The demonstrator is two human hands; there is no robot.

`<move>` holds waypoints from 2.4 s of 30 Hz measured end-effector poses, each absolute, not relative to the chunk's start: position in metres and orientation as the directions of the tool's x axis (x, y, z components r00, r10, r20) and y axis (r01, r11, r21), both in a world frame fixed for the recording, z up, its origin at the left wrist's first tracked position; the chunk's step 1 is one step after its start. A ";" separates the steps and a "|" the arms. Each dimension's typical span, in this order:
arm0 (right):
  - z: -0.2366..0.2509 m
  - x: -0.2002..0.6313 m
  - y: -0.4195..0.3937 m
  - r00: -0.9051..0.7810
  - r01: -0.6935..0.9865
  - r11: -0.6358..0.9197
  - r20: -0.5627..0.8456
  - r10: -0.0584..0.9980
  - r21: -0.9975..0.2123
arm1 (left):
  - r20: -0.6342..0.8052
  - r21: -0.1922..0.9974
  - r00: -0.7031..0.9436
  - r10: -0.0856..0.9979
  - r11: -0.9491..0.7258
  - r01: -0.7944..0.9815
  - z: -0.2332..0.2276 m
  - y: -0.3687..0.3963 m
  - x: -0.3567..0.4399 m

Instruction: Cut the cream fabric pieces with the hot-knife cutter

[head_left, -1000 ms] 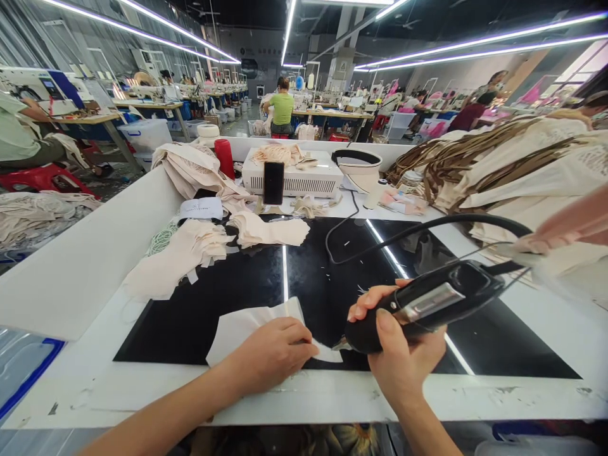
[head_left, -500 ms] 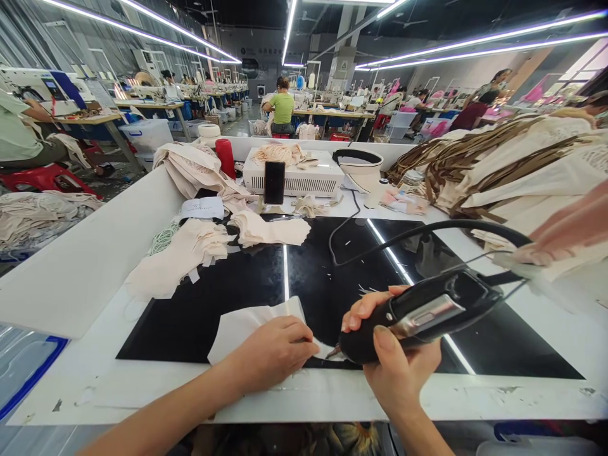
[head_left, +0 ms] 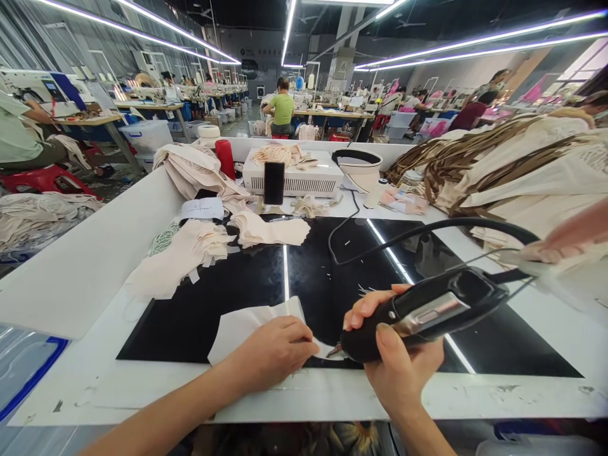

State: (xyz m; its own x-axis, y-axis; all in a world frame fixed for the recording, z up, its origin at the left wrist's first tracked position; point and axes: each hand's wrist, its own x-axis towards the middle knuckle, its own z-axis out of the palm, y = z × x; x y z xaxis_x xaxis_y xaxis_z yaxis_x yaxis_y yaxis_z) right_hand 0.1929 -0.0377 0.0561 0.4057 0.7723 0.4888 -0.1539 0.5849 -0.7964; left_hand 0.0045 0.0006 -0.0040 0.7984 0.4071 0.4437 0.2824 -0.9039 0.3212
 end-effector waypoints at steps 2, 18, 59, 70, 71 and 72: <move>0.053 0.192 -0.037 0.399 -0.155 0.581 0.487 0.776 -0.799 | 0.446 0.322 0.798 0.406 -0.904 0.281 -0.005 0.001 0.004; 0.054 0.200 -0.039 0.438 -0.119 0.604 0.504 0.744 -0.788 | 0.495 0.305 0.778 0.387 -0.916 0.261 -0.008 0.002 0.003; 0.043 0.182 0.026 0.437 -0.230 0.601 0.470 0.766 -0.765 | -0.108 0.547 0.840 0.532 -0.674 0.497 0.035 0.061 0.002; 0.042 0.177 0.026 0.426 -0.225 0.580 0.456 0.781 -0.783 | -0.152 0.459 0.847 0.510 -0.723 0.517 0.039 0.063 -0.002; 0.042 0.178 0.025 0.423 -0.225 0.583 0.461 0.780 -0.781 | -0.162 0.456 0.846 0.507 -0.722 0.520 0.040 0.062 -0.001; 0.042 0.178 0.024 0.419 -0.225 0.586 0.466 0.779 -0.778 | -0.169 0.454 0.845 0.507 -0.721 0.523 0.042 0.062 -0.001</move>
State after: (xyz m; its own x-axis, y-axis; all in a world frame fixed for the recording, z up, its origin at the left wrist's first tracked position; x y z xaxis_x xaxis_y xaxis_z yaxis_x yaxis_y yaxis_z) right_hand 0.1779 0.0239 0.0424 0.4192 0.7792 0.4660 -0.2254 0.5865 -0.7780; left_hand -0.0007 0.0621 0.0415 0.8454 0.5069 -0.1686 0.5230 -0.7212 0.4541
